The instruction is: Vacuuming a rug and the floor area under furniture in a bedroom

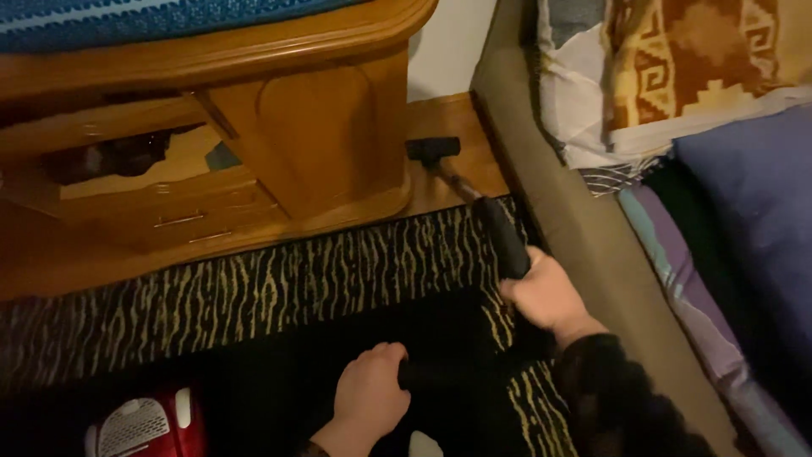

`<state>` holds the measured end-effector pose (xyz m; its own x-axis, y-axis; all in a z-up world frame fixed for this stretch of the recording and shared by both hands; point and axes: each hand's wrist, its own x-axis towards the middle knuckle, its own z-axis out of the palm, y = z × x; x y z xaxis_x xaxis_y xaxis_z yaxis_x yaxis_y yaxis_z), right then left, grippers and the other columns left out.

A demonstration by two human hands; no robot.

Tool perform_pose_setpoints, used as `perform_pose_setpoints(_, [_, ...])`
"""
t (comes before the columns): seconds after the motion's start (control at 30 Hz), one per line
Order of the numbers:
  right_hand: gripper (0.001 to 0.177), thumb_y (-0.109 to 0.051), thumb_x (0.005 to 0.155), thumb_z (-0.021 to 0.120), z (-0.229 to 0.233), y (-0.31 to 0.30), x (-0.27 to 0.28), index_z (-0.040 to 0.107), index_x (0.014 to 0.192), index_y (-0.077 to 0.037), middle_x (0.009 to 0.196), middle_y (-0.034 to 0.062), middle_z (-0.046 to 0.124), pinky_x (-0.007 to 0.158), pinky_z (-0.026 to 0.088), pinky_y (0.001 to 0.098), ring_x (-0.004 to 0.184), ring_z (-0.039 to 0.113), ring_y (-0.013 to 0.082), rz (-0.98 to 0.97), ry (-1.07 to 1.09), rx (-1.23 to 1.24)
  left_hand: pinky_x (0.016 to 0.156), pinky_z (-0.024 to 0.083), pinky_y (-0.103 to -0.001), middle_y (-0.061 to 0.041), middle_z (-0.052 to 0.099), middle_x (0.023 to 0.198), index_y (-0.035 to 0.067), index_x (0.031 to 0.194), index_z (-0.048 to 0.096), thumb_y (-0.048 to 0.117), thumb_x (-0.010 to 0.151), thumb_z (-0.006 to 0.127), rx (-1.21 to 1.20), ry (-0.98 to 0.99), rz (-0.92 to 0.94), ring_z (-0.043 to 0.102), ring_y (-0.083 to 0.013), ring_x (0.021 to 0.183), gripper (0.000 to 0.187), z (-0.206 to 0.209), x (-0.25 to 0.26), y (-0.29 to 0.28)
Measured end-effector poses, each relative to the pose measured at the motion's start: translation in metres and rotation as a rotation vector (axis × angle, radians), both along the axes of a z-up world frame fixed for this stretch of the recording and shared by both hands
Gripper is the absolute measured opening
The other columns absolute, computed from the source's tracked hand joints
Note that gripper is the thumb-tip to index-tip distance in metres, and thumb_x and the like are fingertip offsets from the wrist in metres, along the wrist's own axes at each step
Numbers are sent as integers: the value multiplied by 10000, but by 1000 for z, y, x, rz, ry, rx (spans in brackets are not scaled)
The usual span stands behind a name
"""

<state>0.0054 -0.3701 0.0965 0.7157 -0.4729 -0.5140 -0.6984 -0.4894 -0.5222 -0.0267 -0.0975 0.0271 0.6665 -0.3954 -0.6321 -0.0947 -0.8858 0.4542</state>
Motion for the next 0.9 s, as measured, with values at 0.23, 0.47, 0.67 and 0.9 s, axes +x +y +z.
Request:
perform_pose_setpoints(0.23, [301, -122, 704, 627, 20, -3, 55, 602, 1000, -75, 811, 129, 641, 660, 474, 398, 697, 612, 278, 6, 11, 38, 880, 539, -433, -11, 592, 1170, 222, 1260, 588, 181, 902, 608, 11, 75, 31, 600, -271, 1085, 361, 10, 33, -11])
perform_pose_setpoints(0.47, [410, -119, 759, 625, 19, 3, 102, 573, 1162, -69, 855, 131, 631, 637, 460, 404, 701, 604, 278, 12, 27, 88, 829, 575, -425, -6, 590, 1237, 223, 1313, 569, 253, 925, 638, 8, 128, 161, 629, -252, 1071, 396, 5, 51, -14])
perform_pose_setpoints(0.67, [464, -152, 689, 670, 20, -18, 127, 599, 1130, -29, 911, 173, 698, 697, 512, 449, 788, 665, 337, 132, 5, -81, 825, 552, -471, -54, 571, 1308, 187, 1316, 553, 343, 972, 629, -93, 135, 153, 619, -318, 1066, 385, 12, 69, -28])
perform_pose_setpoints(0.9, [453, -49, 690, 614, 32, -14, 122, 565, 1138, -5, 754, 168, 638, 512, 450, 442, 612, 585, 326, 51, 22, 65, 1060, 535, -498, -10, 358, 1610, 188, 1563, 346, 221, 999, 647, -32, 179, 130, 498, -312, 1352, 640, 27, 66, -29])
